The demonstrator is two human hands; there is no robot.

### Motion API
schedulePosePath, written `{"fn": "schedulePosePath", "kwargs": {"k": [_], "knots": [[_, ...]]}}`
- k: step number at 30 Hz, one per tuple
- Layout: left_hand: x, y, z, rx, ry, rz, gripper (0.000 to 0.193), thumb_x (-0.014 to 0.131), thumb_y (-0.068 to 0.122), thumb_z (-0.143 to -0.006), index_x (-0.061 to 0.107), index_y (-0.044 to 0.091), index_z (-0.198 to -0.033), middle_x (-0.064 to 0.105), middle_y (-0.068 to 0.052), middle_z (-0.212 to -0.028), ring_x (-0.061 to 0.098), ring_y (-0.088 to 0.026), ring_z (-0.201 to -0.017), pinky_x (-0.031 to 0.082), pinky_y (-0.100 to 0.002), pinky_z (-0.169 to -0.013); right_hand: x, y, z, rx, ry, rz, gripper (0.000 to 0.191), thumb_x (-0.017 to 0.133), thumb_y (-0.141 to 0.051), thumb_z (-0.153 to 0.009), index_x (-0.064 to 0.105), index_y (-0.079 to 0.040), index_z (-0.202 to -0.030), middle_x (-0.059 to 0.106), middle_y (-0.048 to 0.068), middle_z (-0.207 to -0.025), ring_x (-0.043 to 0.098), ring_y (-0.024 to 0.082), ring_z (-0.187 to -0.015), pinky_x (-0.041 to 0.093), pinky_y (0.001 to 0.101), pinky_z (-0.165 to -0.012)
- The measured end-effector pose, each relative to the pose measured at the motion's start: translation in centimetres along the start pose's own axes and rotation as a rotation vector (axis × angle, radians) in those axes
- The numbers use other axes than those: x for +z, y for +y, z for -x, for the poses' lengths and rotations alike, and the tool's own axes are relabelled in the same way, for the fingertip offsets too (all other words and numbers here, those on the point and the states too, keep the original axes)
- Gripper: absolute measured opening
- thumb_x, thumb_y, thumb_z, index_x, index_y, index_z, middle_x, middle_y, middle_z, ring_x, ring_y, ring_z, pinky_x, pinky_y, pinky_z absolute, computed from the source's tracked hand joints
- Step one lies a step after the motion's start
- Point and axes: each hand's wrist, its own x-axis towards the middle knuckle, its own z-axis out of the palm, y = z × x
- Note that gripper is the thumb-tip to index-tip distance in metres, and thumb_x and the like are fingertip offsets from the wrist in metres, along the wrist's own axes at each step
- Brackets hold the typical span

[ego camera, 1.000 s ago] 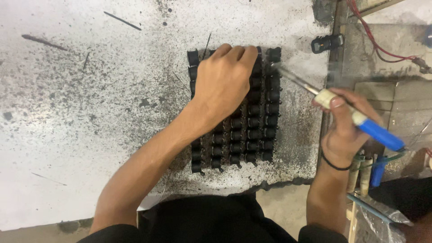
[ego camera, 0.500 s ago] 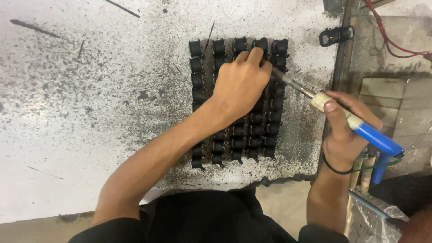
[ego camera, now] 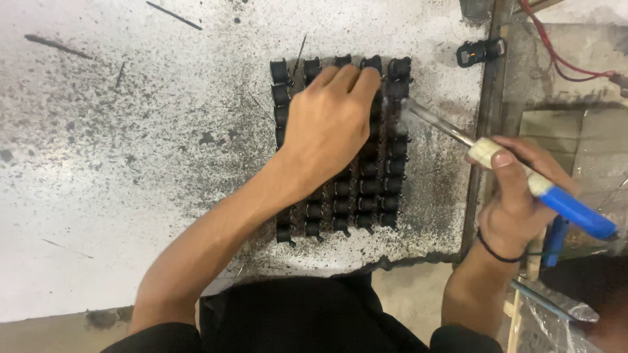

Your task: The person places small black plastic components into a clear plastic tray, then arranges them into rows on the table. They use a soldering iron to apply solder to the components in the rows, working methodically across the grid.

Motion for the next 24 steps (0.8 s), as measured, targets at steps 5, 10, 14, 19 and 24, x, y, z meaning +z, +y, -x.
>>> {"fn": "schedulePosePath", "kwargs": {"k": [5, 10, 14, 19, 24], "knots": [[-0.5, 1.0, 1.7, -0.023, -0.111, 0.007, 0.028, 0.066, -0.005, -0.073, 0.070, 0.000, -0.101, 0.058, -0.016, -0.103, 0.067, -0.027, -0.077, 0.055, -0.037, -0.047, -1.0, 3.0, 2.9, -0.027, 0.004, 0.083, 0.030, 0.078, -0.017, -0.103, 0.071, 0.011, -0.113, 0.073, 0.016, -0.103, 0.072, 0.021, -0.090, 0.058, 0.0279, -0.086], [0.8, 1.2, 1.7, 0.017, -0.133, -0.032, 0.015, 0.068, 0.001, -0.075, 0.069, 0.000, -0.091, 0.058, -0.013, -0.099, 0.066, -0.028, -0.088, 0.057, -0.037, -0.053, -2.0, 3.3, 3.9, -0.036, -0.014, 0.191, 0.028, 0.076, -0.015, -0.103, 0.073, 0.012, -0.112, 0.074, 0.017, -0.104, 0.073, 0.022, -0.094, 0.058, 0.0277, -0.089], [1.7, 1.1, 1.8, 0.042, -0.103, -0.036, 0.011, 0.070, 0.003, -0.078, 0.071, 0.001, -0.089, 0.059, -0.012, -0.095, 0.065, -0.027, -0.092, 0.058, -0.036, -0.056, -1.1, 2.2, 3.1, 0.014, -0.041, 0.230, 0.029, 0.077, -0.017, -0.105, 0.073, 0.011, -0.111, 0.074, 0.016, -0.100, 0.074, 0.021, -0.091, 0.058, 0.0271, -0.086], [3.2, 1.1, 2.0, 0.075, -0.118, -0.051, 0.013, 0.071, 0.001, -0.074, 0.072, 0.000, -0.087, 0.061, -0.014, -0.096, 0.065, -0.027, -0.094, 0.059, -0.035, -0.056, 0.0, 0.3, 2.2, -0.002, -0.100, 0.313, 0.025, 0.078, -0.015, -0.103, 0.073, 0.008, -0.110, 0.074, 0.014, -0.101, 0.073, 0.018, -0.091, 0.057, 0.0245, -0.084], [3.2, 1.7, 1.4, 0.082, -0.136, -0.071, 0.016, 0.071, -0.001, -0.076, 0.071, -0.004, -0.091, 0.063, -0.017, -0.094, 0.065, -0.026, -0.091, 0.058, -0.033, -0.051, -0.5, -1.3, 1.6, -0.046, -0.203, 0.509, 0.025, 0.080, -0.013, -0.094, 0.072, 0.005, -0.110, 0.073, 0.013, -0.099, 0.069, 0.017, -0.085, 0.051, 0.0233, -0.077]]}}
